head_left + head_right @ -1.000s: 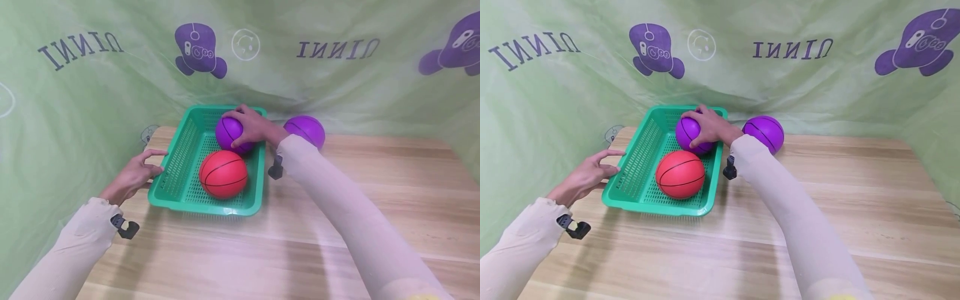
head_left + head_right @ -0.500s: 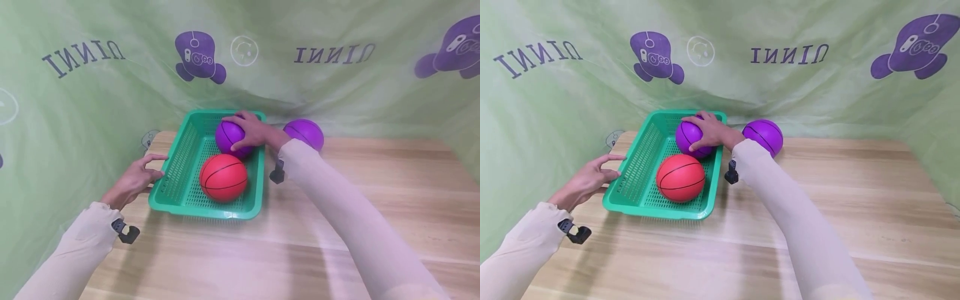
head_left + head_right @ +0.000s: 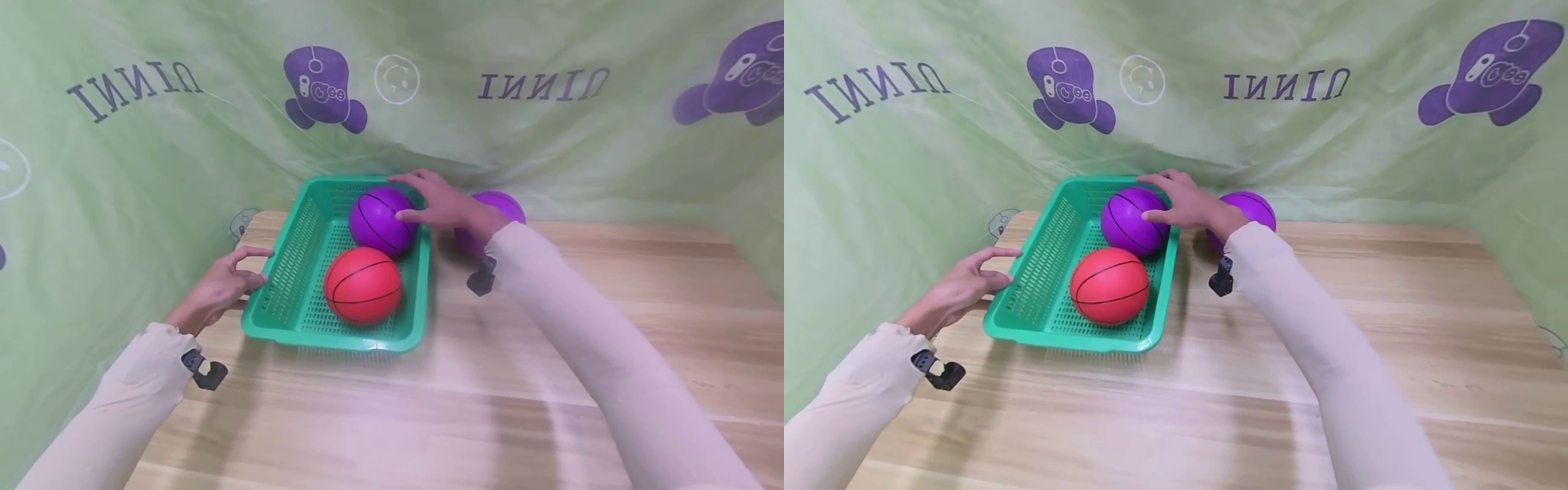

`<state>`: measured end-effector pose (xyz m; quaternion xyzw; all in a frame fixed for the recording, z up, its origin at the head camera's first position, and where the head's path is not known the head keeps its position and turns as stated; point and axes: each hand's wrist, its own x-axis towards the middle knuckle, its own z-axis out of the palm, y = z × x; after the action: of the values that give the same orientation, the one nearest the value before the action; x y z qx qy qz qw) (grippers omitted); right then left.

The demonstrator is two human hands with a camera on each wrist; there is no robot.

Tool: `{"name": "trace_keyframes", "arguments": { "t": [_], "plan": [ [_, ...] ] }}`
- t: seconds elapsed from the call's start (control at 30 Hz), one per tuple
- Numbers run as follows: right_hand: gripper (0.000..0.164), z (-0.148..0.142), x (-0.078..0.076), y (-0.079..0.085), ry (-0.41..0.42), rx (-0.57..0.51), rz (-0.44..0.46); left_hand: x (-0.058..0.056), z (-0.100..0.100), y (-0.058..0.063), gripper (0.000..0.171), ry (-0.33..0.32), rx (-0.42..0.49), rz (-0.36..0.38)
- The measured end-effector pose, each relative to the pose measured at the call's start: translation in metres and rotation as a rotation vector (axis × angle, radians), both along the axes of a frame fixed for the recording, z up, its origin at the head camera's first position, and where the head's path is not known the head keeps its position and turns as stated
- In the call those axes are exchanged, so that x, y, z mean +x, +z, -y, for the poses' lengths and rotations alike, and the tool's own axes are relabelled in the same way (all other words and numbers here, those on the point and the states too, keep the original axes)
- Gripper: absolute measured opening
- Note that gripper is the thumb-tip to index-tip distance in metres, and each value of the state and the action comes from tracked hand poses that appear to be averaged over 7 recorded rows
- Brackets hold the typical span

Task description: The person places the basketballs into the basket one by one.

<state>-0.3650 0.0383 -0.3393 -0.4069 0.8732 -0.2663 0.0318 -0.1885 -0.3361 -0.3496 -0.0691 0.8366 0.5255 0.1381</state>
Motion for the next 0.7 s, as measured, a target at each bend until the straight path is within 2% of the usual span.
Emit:
{"name": "trace_keyframes", "arguments": {
  "t": [0.17,0.3,0.43,0.53,0.7],
  "plan": [
    [0.067,-0.017,-0.001,0.005,0.044,-0.003,-0.022,-0.002,0.0,0.0,0.06,0.003,0.007,0.004],
    [0.064,-0.032,-0.001,0.011,0.076,-0.043,0.007,-0.002,0.0,0.0,0.06,0.004,0.004,0.009],
    [0.065,-0.05,0.002,0.02,0.062,-0.081,0.047,-0.002,0.0,0.0,0.06,-0.002,0.0,0.009],
    [0.066,-0.065,0.004,0.025,0.042,-0.078,0.035,-0.002,0.0,0.0,0.059,-0.01,-0.002,0.005],
    [0.07,-0.089,0.005,0.022,-0.008,-0.041,0.005,-0.002,0.0,-0.001,0.06,-0.011,-0.006,0.011]
  ]
}}
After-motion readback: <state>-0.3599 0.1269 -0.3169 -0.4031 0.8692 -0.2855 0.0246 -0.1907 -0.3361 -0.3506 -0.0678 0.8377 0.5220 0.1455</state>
